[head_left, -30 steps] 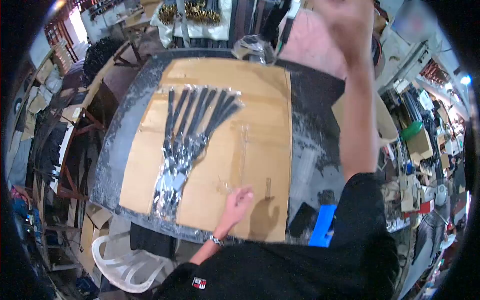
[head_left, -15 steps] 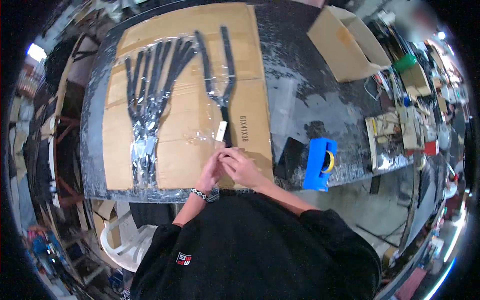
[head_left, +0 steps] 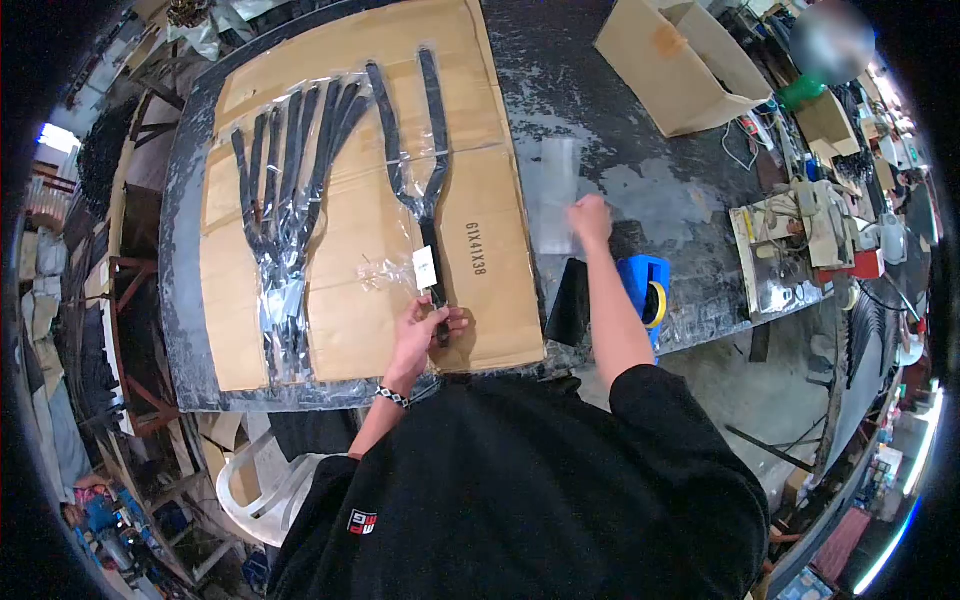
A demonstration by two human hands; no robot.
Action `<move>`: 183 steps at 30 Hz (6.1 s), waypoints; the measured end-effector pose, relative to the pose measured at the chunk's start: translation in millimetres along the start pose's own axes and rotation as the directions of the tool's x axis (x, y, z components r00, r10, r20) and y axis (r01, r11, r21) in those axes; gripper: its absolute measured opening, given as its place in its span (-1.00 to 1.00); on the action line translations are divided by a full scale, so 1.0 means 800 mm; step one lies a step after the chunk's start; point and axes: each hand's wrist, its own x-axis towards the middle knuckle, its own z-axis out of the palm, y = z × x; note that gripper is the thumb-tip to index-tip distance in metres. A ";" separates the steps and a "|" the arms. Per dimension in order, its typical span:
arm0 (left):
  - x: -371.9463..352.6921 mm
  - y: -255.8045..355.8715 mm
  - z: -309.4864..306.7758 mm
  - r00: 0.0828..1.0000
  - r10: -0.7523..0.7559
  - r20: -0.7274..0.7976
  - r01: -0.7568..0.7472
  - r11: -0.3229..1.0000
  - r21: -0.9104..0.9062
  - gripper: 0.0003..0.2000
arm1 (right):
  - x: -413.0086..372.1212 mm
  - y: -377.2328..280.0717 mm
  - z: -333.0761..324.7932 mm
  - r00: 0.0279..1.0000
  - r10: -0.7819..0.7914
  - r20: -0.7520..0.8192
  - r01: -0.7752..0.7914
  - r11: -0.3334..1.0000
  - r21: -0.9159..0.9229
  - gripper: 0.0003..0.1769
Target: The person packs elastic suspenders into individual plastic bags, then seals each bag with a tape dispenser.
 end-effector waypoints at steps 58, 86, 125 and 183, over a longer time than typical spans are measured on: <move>-0.082 0.088 -0.047 0.925 0.025 0.380 -0.306 0.644 0.702 -0.85 | -0.304 -0.066 -0.107 0.435 -0.657 0.615 0.598 0.722 0.349 -0.78; -0.078 0.097 -0.030 0.805 0.117 0.581 -0.574 0.399 0.715 -0.77 | -0.307 -0.053 -0.096 0.557 -0.405 0.725 0.548 0.835 0.047 -0.60; -0.094 0.091 -0.064 0.829 0.558 -0.026 -0.450 0.695 0.560 -0.61 | -0.311 -0.080 -0.061 0.943 -0.246 0.222 -0.071 0.502 0.862 -0.72; -0.185 0.115 0.041 0.819 0.553 0.154 -0.567 0.739 0.363 -0.66 | -0.360 -0.197 -0.122 0.585 -0.734 0.345 0.117 0.498 0.859 -0.80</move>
